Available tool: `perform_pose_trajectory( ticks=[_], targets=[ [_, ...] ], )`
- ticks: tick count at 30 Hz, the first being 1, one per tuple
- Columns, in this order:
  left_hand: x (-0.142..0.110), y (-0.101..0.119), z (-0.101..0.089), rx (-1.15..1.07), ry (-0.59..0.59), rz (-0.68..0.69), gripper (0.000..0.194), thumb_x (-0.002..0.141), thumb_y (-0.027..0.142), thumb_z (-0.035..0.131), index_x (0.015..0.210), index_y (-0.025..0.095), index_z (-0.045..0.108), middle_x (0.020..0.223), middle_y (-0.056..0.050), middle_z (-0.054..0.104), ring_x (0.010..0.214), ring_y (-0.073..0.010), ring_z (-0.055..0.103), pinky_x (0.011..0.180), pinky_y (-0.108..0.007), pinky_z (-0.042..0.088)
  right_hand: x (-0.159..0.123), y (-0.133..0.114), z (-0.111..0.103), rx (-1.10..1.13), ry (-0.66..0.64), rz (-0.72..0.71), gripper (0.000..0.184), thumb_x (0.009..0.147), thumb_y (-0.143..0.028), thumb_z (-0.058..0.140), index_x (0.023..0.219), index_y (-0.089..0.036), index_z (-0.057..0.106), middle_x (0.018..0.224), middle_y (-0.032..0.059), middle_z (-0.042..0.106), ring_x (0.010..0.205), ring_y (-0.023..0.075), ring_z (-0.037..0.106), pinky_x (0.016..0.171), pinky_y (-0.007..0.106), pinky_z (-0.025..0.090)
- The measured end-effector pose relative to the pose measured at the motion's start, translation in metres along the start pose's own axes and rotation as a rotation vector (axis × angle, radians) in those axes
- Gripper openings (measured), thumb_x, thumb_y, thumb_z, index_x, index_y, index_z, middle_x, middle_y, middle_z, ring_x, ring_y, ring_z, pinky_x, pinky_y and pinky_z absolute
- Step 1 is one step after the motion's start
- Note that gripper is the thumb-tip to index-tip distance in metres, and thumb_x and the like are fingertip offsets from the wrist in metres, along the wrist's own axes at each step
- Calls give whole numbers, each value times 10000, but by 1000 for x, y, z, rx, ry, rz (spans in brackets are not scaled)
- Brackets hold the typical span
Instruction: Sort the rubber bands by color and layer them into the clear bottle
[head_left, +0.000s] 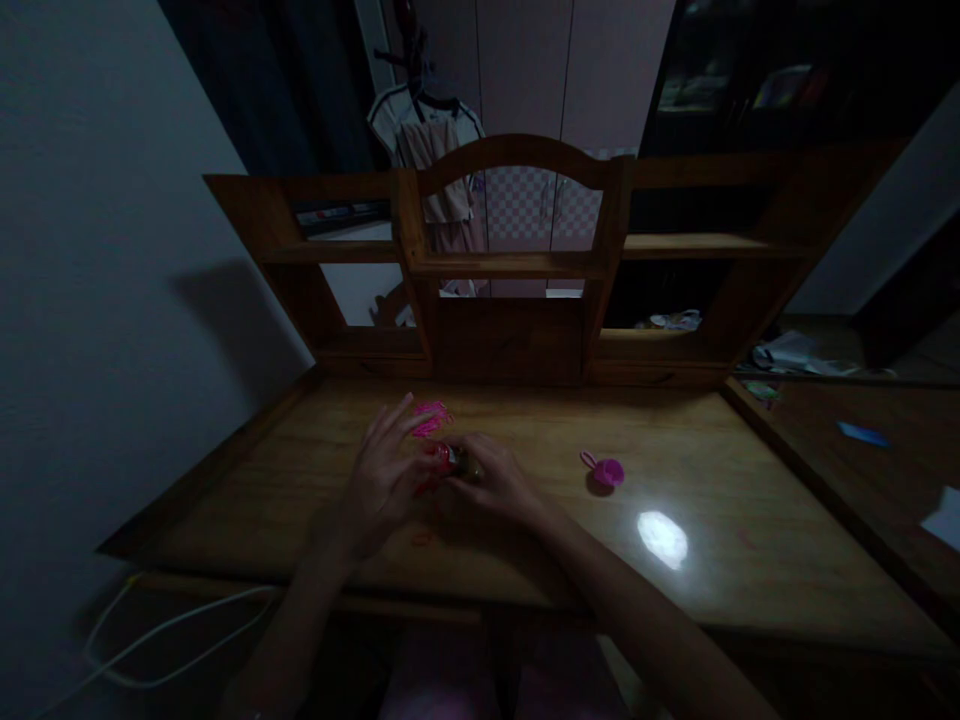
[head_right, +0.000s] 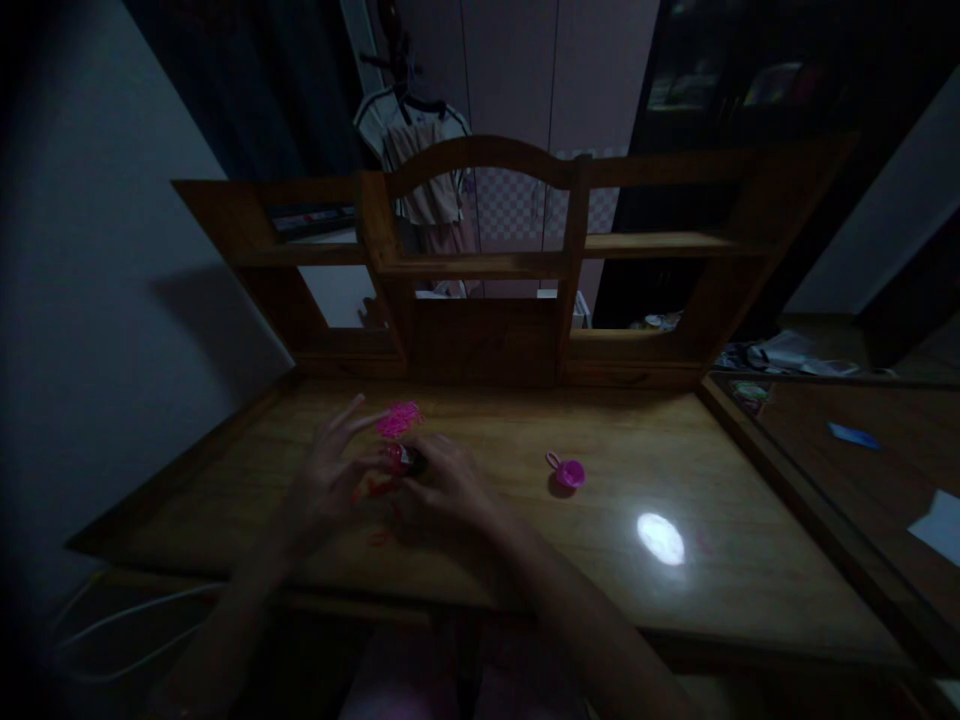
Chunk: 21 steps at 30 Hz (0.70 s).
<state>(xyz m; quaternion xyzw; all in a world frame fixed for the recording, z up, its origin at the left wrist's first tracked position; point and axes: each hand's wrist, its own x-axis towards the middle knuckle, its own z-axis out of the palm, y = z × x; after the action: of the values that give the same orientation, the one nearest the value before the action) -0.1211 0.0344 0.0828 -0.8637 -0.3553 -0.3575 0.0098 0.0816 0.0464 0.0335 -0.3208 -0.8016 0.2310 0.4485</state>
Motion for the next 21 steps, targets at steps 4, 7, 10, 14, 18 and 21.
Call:
perform_pose_trajectory(
  ticks=[4,7,10,14,18,21],
  targets=[
    [-2,2,-8,-51,129,-123,431,1010,372,309,976,249,721,1376,-25,525,1405,-242,320,1188,-523,223,0,1,-1,1,12,10,466,856,-314,655,1300,-259,525,1227,55,623,1130,221,578,962,366,454],
    [1,3,-10,-52,136,-166,445,1010,391,294,1010,254,717,1405,-26,498,1407,-244,315,1192,-511,221,-1,2,0,0,27,10,467,845,-293,664,1292,-258,532,1232,55,621,1131,220,578,967,368,452],
    [4,4,-8,-32,51,-152,447,1004,434,303,1028,267,717,1470,-7,437,1442,-255,248,1203,-524,179,-1,2,0,1,16,12,466,844,-277,661,1291,-258,531,1234,56,621,1129,219,579,966,370,452],
    [6,7,-5,-3,-87,-121,443,1006,437,298,1053,272,706,1513,13,394,1472,-255,175,1205,-554,139,-2,1,1,6,16,1,460,833,-254,667,1275,-257,542,1211,59,630,1111,222,584,953,372,456],
    [5,4,3,-6,-116,-122,414,1004,442,312,1146,276,663,1521,0,391,1478,-248,168,1200,-570,152,-3,-1,1,15,1,-8,431,824,-243,675,1239,-263,560,1164,57,646,1064,223,599,912,367,469],
    [3,-1,8,-25,-93,-106,435,1000,467,304,1166,276,657,1483,-17,448,1471,-253,202,1196,-586,155,-2,-2,1,8,-3,-6,427,828,-249,673,1240,-258,560,1134,62,654,1037,225,607,893,365,474]
  ],
)
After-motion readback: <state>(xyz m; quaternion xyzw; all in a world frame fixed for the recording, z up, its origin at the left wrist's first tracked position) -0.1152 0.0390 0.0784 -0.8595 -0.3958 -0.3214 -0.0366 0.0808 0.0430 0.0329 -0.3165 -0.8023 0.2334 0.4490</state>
